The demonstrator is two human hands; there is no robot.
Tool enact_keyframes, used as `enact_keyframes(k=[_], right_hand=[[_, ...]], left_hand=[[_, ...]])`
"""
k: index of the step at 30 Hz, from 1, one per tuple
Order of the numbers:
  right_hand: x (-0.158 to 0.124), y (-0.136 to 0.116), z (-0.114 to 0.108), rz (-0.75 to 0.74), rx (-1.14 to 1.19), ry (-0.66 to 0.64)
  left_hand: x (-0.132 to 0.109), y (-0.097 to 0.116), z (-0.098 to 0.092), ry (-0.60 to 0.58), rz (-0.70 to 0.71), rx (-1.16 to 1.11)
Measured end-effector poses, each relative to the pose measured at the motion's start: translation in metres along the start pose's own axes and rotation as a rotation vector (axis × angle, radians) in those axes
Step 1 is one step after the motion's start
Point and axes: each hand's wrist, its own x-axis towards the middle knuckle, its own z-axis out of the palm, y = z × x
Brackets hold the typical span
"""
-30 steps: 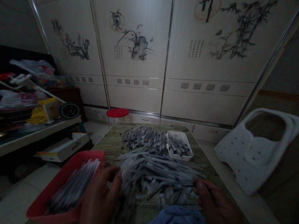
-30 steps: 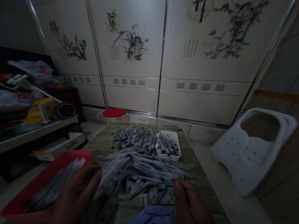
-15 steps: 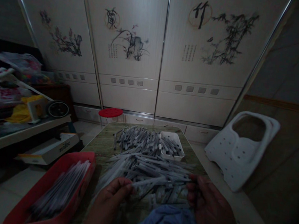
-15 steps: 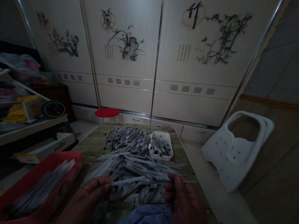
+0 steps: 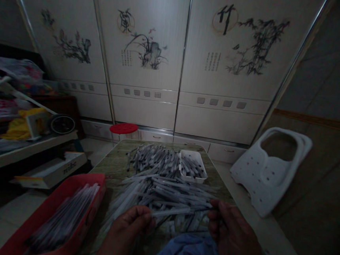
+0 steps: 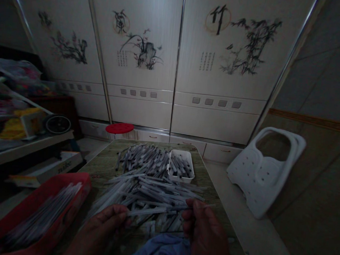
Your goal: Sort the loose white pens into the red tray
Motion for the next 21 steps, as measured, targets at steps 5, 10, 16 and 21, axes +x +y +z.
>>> enact_keyframes(k=[5,10,16,21], right_hand=[[-0.002,0.0,0.0,-0.001,-0.003,-0.009],[-0.001,0.002,-0.002,-0.011,-0.009,-0.033],[0.0,0.003,-0.002,-0.024,-0.036,-0.041],[-0.003,0.01,0.001,-0.017,-0.192,-0.09]], left_hand=[[-0.001,0.0,0.001,-0.073,-0.01,0.016],[0.001,-0.003,-0.001,-0.091,-0.029,-0.003],[-0.002,-0.004,0.002,-0.053,-0.023,0.01],[-0.009,-0.001,0.012,-0.108,-0.052,-0.012]])
